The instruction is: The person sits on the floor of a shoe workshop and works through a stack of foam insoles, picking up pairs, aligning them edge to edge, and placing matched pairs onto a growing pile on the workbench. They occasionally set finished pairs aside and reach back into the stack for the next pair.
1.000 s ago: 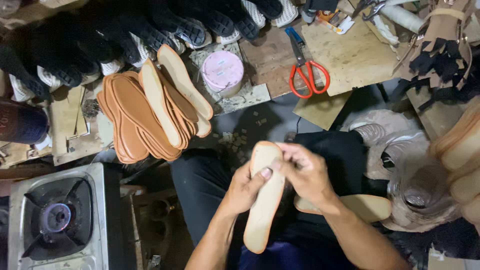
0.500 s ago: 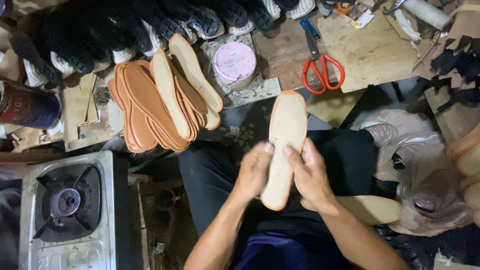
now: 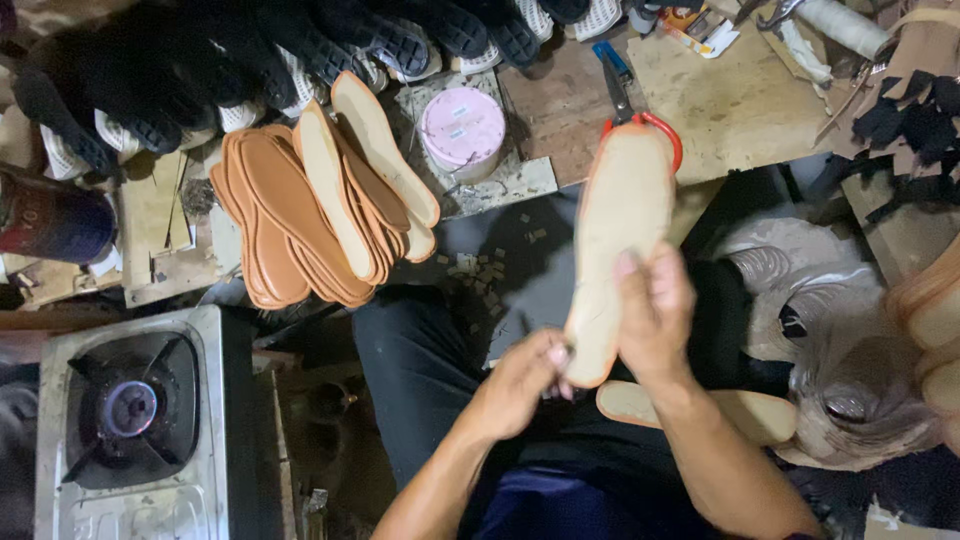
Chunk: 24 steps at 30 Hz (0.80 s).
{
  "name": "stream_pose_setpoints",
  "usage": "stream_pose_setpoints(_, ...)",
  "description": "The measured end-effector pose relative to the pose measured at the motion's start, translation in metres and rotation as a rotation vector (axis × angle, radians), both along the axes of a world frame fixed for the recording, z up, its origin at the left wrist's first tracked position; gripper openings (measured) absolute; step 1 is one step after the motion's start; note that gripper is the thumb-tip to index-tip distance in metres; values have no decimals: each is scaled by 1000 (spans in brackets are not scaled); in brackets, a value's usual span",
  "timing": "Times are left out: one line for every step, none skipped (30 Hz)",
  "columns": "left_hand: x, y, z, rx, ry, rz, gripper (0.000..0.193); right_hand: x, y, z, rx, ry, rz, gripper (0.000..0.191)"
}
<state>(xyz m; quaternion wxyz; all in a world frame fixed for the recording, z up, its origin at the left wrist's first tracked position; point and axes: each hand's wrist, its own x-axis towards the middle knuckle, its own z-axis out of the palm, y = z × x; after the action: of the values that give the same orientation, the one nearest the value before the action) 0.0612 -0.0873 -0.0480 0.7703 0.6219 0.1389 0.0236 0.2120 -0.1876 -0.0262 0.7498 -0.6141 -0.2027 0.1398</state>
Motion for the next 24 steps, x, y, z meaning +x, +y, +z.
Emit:
stream_pose_setpoints(8, 3, -3, -7, 1, 68, 34, -7, 1, 0, -45, -19, 61, 23)
stream_pose_setpoints(19, 7, -5, -13, 0, 139, 37, -13, 3, 0, -89, -41, 125, 24)
stream_pose_setpoints(26, 8, -6, -18, -3, 210, 42, -18, 4, 1, -99, -60, 114, 25)
stream_pose_setpoints(29, 7, -6, 8, -29, 224, 41, -22, 5, 1, -108, -79, 103, 25)
stream_pose_setpoints(31, 4, -4, 32, -52, 235, 40, -25, 6, 1, -118, -97, 89, 25)
stream_pose_setpoints(32, 2, -1, 57, -73, 241, 40, -26, 6, 2, -115, -124, 63, 26)
stream_pose_setpoints(29, -1, 2, 62, -37, 236, 40, -25, 6, 2, -111, -147, 32, 26)
stream_pose_setpoints(24, -5, 7, 65, -1, 228, 40, -22, 5, 2, -111, -170, -2, 27)
stream_pose_setpoints(22, -8, 10, 68, 34, 221, 40, -19, 4, 2, -97, -130, -26, 26)
stream_pose_setpoints(18, -10, 13, 43, -76, 216, 36, -15, 3, 2, -82, -90, -47, 25)
stream_pose_setpoints(12, -13, 16, 16, -185, 209, 33, -11, 2, 2, -69, -50, -67, 25)
stream_pose_setpoints(9, -14, 16, -9, -294, 202, 32, -7, 1, 2, -95, -68, -78, 25)
stream_pose_setpoints(9, -13, 15, -61, -267, 191, 31, -3, 1, 2, -121, -86, -88, 25)
stream_pose_setpoints(10, -11, 12, -111, -241, 181, 31, -2, 1, 1, -146, -105, -97, 25)
stream_pose_setpoints(11, -9, 9, -159, -214, 171, 31, -2, 2, 1, -124, -110, -75, 25)
stream_pose_setpoints(16, -5, 4, -150, -157, 222, 25, -3, 4, 0, -106, -114, -50, 25)
stream_pose_setpoints(23, 1, -1, -140, -98, 272, 26, -5, 6, 0, -86, -117, -24, 26)
stream_pose_setpoints(26, 2, -5, -128, -41, 320, 32, -8, 8, 0, -62, -123, -9, 26)
stream_pose_setpoints(28, 1, -7, -91, 57, 327, 35, -11, 10, 0, -38, -130, 7, 26)
stream_pose_setpoints(30, -1, -7, -52, 153, 334, 38, -11, 11, 1, -12, -138, 23, 27)
stream_pose_setpoints(31, -2, -6, -10, 248, 340, 41, -11, 11, 1, -21, -107, -4, 26)
stream_pose_setpoints(28, -5, -4, -31, 149, 329, 35, -11, 11, 2, -33, -72, -34, 25)
stream_pose_setpoints(23, -10, 0, -57, 55, 312, 29, -7, 10, 3, -50, -34, -68, 24)
stream_pose_setpoints(19, -14, 5, -85, -40, 295, 26, -5, 8, 4, -80, -90, -106, 24)
